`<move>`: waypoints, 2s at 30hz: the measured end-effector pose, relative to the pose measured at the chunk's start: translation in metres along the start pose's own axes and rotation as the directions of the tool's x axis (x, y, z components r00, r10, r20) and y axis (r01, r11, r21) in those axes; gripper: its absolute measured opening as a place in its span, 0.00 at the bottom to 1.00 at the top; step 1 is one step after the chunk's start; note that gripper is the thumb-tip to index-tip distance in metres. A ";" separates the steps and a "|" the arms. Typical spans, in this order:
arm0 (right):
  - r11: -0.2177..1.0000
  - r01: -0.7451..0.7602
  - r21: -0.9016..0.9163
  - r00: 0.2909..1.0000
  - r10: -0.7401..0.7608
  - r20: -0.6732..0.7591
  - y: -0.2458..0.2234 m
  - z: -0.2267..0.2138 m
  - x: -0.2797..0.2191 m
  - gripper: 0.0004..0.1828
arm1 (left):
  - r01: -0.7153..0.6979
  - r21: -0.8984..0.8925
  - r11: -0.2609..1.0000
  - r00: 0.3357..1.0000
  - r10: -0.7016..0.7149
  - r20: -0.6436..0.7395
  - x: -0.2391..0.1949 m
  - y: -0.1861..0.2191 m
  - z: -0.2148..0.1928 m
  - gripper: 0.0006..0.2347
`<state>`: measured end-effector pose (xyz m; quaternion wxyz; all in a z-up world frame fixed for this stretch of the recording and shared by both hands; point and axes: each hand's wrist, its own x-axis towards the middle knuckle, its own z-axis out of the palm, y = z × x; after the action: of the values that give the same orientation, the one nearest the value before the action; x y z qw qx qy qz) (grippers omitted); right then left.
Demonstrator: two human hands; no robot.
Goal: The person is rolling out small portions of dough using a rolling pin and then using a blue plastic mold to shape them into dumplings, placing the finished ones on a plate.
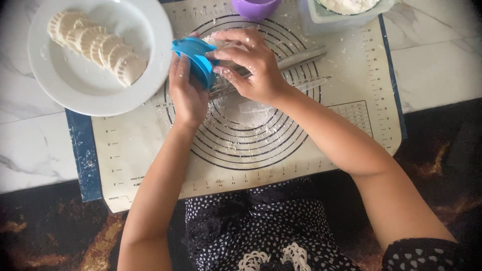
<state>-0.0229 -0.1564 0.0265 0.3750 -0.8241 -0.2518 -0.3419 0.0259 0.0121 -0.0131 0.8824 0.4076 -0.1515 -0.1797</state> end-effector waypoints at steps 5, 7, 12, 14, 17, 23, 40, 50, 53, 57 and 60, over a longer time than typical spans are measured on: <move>0.992 0.023 -0.124 1.000 -0.023 -0.001 -0.004 0.003 -0.001 0.13 | 0.016 -0.071 0.997 0.998 -0.020 -0.062 0.001 0.003 -0.001 0.20; 0.991 0.025 -0.129 1.000 -0.025 -0.003 -0.005 0.004 0.000 0.14 | 0.023 -0.087 0.996 0.998 -0.029 -0.060 0.001 0.004 -0.001 0.21; 0.987 0.049 -0.154 0.998 -0.054 -0.027 -0.003 0.005 -0.001 0.14 | 0.069 -0.178 0.982 0.992 -0.088 -0.095 0.003 0.001 -0.003 0.21; 0.986 0.045 -0.160 0.998 -0.050 -0.027 -0.003 0.005 -0.002 0.14 | 0.079 -0.186 0.979 0.990 -0.099 -0.101 0.004 -0.001 -0.005 0.21; 0.981 0.057 -0.186 0.998 -0.062 -0.026 0.005 0.010 -0.005 0.14 | 0.107 -0.196 0.975 0.982 -0.134 -0.130 0.006 0.000 -0.006 0.21; 0.967 0.110 -0.229 0.994 -0.113 0.001 0.005 0.013 -0.007 0.14 | 0.103 -0.206 0.973 0.978 -0.138 -0.159 0.009 0.005 -0.008 0.21; 0.973 0.003 -0.230 0.999 -0.013 -0.041 -0.007 0.012 -0.009 0.17 | 0.025 -0.286 0.958 0.999 -0.032 -0.019 0.002 0.010 -0.007 0.28; 0.989 -0.041 -0.142 0.988 0.019 -0.155 -0.013 0.015 -0.007 0.10 | 0.039 -0.065 0.997 0.995 -0.033 0.090 -0.003 0.012 0.007 0.28; 0.994 -0.073 -0.082 0.987 0.060 -0.148 -0.016 0.012 -0.006 0.10 | 0.054 -0.084 0.995 0.992 -0.044 0.122 -0.004 0.011 0.002 0.27; 0.993 -0.119 0.022 0.992 0.120 -0.049 -0.018 0.005 -0.005 0.16 | 0.061 -0.102 0.993 0.991 -0.048 0.125 -0.003 0.010 -0.003 0.28; 0.988 -0.127 0.091 0.991 0.131 -0.041 -0.015 0.010 -0.006 0.17 | -0.002 0.019 1.000 0.985 -0.002 0.175 -0.004 0.011 0.002 0.28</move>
<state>-0.0328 -0.1408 0.0241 0.4380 -0.8131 -0.2038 -0.3248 0.0241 0.0194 -0.0038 0.8617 0.3987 -0.2303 -0.2135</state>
